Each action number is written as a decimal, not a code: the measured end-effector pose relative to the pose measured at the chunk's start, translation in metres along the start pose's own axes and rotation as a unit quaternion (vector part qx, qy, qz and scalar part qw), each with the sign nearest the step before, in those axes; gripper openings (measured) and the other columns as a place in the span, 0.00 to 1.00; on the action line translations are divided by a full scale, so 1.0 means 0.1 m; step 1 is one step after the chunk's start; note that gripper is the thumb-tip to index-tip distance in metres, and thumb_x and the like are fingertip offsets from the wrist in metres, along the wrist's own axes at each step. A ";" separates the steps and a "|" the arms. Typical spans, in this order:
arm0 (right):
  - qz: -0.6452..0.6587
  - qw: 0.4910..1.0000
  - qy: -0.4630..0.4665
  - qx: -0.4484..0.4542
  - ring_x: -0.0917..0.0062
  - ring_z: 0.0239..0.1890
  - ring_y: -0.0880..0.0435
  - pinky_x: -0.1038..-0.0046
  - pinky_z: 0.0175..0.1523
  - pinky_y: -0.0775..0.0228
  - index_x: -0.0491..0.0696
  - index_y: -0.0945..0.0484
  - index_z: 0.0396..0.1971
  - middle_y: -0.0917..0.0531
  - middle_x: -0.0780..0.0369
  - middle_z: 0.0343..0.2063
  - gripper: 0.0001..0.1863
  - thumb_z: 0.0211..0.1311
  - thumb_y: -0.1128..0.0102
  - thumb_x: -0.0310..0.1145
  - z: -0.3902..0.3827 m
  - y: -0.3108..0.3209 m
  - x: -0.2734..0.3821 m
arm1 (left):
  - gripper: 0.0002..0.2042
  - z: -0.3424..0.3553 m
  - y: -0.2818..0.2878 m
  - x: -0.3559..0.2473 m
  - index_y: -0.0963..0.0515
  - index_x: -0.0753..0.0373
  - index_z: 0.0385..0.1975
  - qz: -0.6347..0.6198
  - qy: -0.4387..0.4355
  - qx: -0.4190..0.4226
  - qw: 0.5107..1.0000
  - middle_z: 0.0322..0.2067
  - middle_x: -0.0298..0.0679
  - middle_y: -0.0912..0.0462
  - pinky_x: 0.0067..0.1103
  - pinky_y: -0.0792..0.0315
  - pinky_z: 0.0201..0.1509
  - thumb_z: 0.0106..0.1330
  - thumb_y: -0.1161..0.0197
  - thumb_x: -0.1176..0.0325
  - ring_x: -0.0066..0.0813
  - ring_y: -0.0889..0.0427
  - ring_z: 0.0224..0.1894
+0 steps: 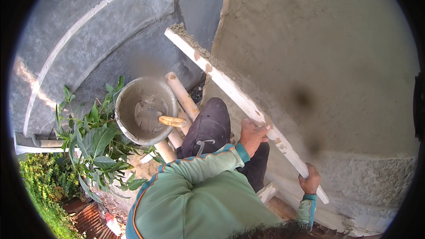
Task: The person scoops cement from a bucket with a trowel and applies it to a curved wall surface. They then use a long straightedge to level and smooth the applied cement.
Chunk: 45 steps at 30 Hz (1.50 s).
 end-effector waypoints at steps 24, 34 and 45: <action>-0.166 0.977 -0.097 -0.090 0.61 0.43 0.18 0.61 0.49 0.29 0.51 0.24 0.46 0.18 0.60 0.39 0.29 0.38 0.25 0.32 -0.22 -0.06 -0.15 | 0.19 0.66 0.07 0.53 0.30 0.57 0.53 0.017 0.128 0.129 0.983 0.50 0.36 0.23 0.38 0.22 0.56 0.70 0.32 0.57 0.31 0.22 0.54; -0.193 0.976 -0.083 -0.053 0.63 0.42 0.18 0.61 0.46 0.30 0.51 0.24 0.50 0.19 0.61 0.37 0.34 0.35 0.24 0.32 -0.22 0.16 0.18 | 0.14 0.58 0.34 0.52 0.28 0.59 0.49 0.016 0.160 0.142 0.977 0.47 0.36 0.21 0.38 0.18 0.52 0.71 0.34 0.60 0.31 0.19 0.50; -0.183 0.961 -0.175 -0.113 0.58 0.44 0.19 0.59 0.49 0.30 0.50 0.23 0.55 0.19 0.57 0.40 0.37 0.35 0.26 0.33 -0.86 0.50 0.13 | 0.18 0.07 -0.34 0.31 0.29 0.62 0.57 0.035 0.069 0.268 0.960 0.48 0.36 0.18 0.27 0.23 0.54 0.72 0.36 0.67 0.26 0.18 0.50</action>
Point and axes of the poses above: each hand's wrist, its own z-axis towards the middle knuckle, its own y-axis out of the back of the hand, x = y × z, the point moved 2 cm from there along z, towards the middle knuckle
